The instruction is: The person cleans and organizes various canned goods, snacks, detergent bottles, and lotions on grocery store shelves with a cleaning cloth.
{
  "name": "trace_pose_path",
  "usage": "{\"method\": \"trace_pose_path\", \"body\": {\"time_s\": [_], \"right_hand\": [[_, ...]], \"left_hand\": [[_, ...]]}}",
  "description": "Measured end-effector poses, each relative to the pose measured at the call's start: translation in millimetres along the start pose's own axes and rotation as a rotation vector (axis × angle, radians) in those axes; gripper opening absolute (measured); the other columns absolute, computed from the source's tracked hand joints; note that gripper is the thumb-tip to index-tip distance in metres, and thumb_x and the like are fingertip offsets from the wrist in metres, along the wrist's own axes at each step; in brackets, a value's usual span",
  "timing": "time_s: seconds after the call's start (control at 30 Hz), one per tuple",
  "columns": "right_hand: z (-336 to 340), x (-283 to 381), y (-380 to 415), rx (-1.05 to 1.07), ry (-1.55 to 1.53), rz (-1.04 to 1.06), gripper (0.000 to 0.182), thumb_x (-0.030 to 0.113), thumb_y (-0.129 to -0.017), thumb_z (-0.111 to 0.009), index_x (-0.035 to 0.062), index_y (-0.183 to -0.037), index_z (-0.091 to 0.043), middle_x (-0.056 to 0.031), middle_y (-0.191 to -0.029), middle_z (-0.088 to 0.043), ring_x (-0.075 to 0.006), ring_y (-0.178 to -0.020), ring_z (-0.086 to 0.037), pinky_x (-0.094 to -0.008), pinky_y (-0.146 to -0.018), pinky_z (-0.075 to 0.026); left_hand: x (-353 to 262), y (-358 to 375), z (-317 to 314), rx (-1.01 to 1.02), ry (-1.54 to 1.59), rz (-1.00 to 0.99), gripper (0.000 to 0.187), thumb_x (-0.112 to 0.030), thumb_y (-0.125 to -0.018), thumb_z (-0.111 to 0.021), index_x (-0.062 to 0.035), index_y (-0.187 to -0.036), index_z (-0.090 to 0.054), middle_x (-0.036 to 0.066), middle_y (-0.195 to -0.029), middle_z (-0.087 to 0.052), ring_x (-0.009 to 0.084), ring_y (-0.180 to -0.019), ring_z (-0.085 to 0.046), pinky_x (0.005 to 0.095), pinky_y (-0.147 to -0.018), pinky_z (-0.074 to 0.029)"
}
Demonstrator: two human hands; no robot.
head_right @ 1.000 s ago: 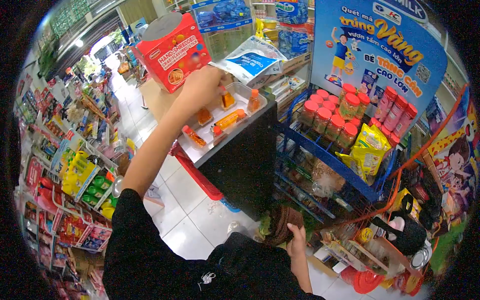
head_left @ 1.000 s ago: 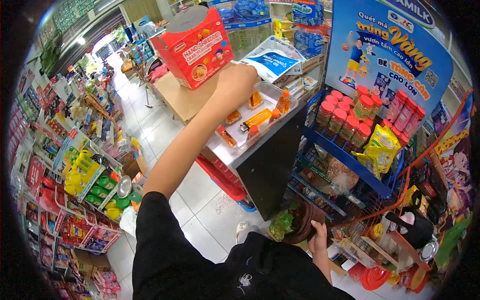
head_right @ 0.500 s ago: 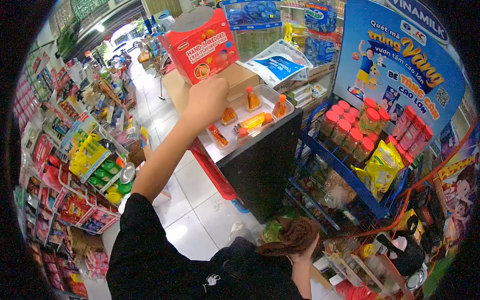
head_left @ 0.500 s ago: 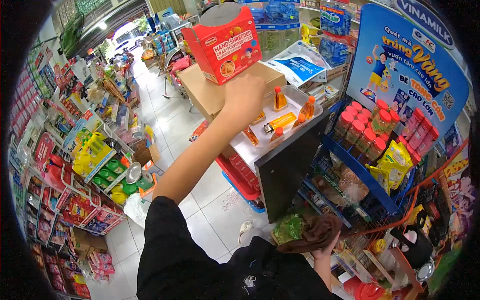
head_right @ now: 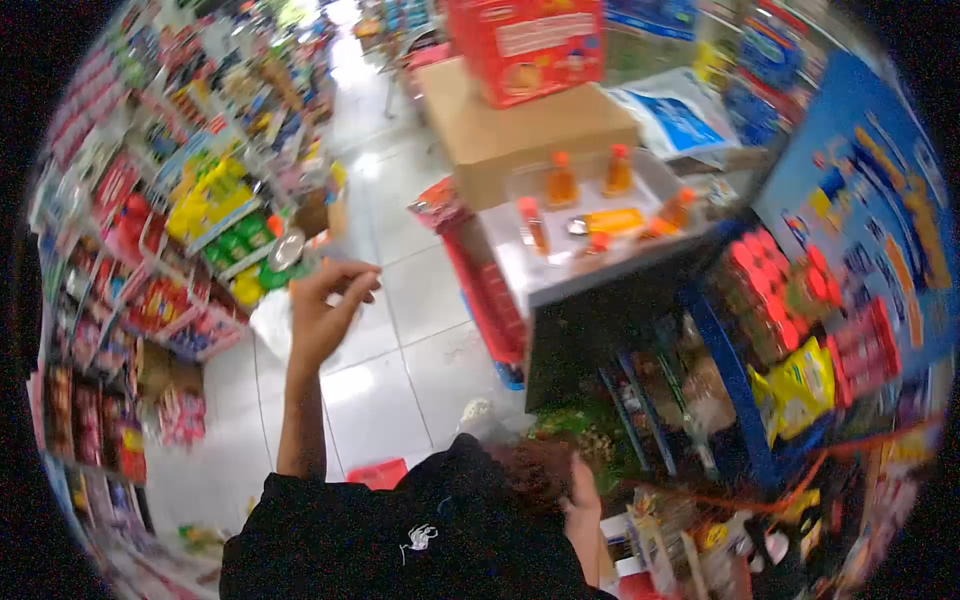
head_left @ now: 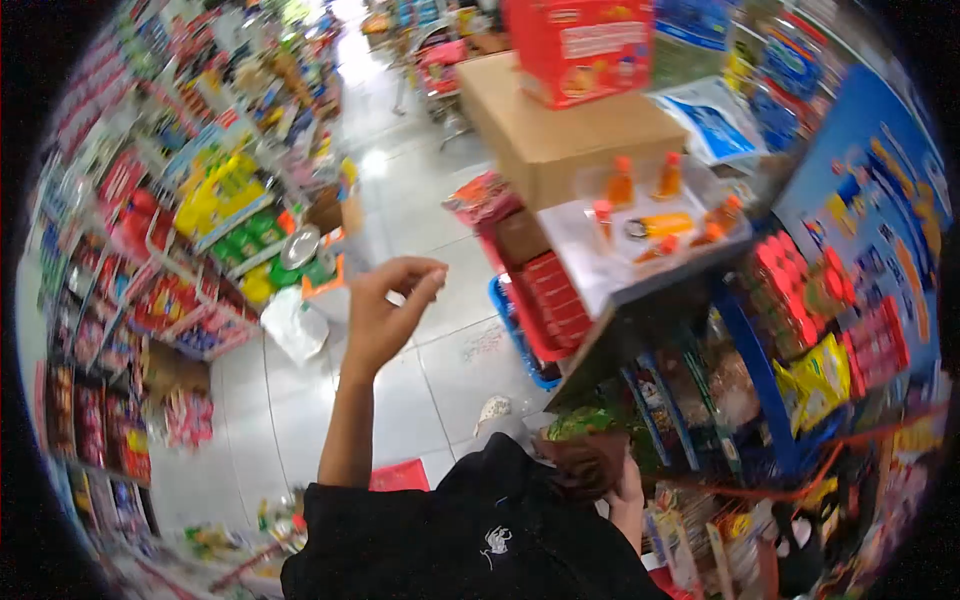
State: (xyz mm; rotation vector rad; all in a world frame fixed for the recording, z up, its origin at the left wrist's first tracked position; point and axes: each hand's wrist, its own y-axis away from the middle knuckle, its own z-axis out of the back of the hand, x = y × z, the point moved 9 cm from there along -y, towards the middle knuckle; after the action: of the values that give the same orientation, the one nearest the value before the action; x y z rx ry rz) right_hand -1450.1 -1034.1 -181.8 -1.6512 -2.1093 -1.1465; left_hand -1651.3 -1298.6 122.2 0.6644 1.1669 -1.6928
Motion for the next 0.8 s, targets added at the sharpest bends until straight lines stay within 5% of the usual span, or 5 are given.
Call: {"method": "trace_pose_path", "body": {"time_s": [0.2, 0.33, 0.47, 0.6, 0.8], "right_hand": [[-163.1, 11.1, -34.3, 0.619, 0.920, -0.012, 0.046, 0.032, -0.089, -0.041, -0.0055, -0.117, -0.042, -0.0129, -0.114, -0.051, -0.0217, -0.101, -0.050, -0.0339, -0.088, -0.038], [-204.7, -24.3, -60.9, 0.509, 2.307, -0.163, 0.046, 0.031, -0.088, -0.042, -0.0036, -0.119, -0.041, -0.0223, -0.084, -0.059, -0.0291, -0.081, -0.058, -0.0337, -0.079, -0.042], [-305.2, -79.8, -47.4, 1.076, 1.549, -0.139, 0.044, 0.025, -0.088, -0.040, -0.0036, -0.121, -0.039, -0.0181, -0.074, -0.059, -0.0266, -0.075, -0.058, -0.0336, -0.073, -0.043], [-351.2, -160.0, -58.9, 1.018, 0.373, -0.712, 0.046, 0.015, -0.084, -0.046, -0.0037, -0.125, -0.036, -0.0131, -0.128, -0.039, -0.0214, -0.112, -0.041, -0.0315, -0.095, -0.030], [-408.5, -328.2, -142.7, 0.956, 1.452, -0.231, 0.030, 0.025, -0.086, -0.046, -0.0035, -0.082, -0.055, -0.0067, -0.062, -0.053, -0.0111, -0.060, -0.050, -0.0277, -0.055, -0.041]], "left_hand": [[67.5, 86.3, 93.7, -0.312, -0.140, 0.256, 0.012, -0.010, -0.075, -0.061, 0.0005, -0.080, -0.064, 0.006, -0.066, -0.062, 0.0091, -0.056, -0.055, 0.0215, -0.052, -0.042], [93.9, 145.4, 161.6, -0.487, -0.260, 0.423, 0.013, -0.010, -0.077, -0.059, 0.0020, -0.082, -0.063, 0.005, -0.065, -0.062, 0.0094, -0.058, -0.058, 0.0208, -0.055, -0.044], [113.7, 216.0, 225.6, -0.822, -0.264, 0.453, 0.011, -0.009, -0.076, -0.060, 0.0008, -0.079, -0.063, 0.007, -0.063, -0.060, 0.0088, -0.054, -0.055, 0.0206, -0.051, -0.042], [138.4, 287.9, 298.9, -1.098, -0.310, 0.560, 0.011, -0.008, -0.076, -0.059, 0.0023, -0.079, -0.062, 0.007, -0.063, -0.060, 0.0093, -0.055, -0.056, 0.0202, -0.051, -0.042], [179.6, 419.6, 415.4, -1.444, -0.332, 0.753, 0.013, -0.010, -0.079, -0.058, 0.0022, -0.084, -0.061, 0.006, -0.067, -0.061, 0.0080, -0.059, -0.055, 0.0200, -0.055, -0.043]]}}
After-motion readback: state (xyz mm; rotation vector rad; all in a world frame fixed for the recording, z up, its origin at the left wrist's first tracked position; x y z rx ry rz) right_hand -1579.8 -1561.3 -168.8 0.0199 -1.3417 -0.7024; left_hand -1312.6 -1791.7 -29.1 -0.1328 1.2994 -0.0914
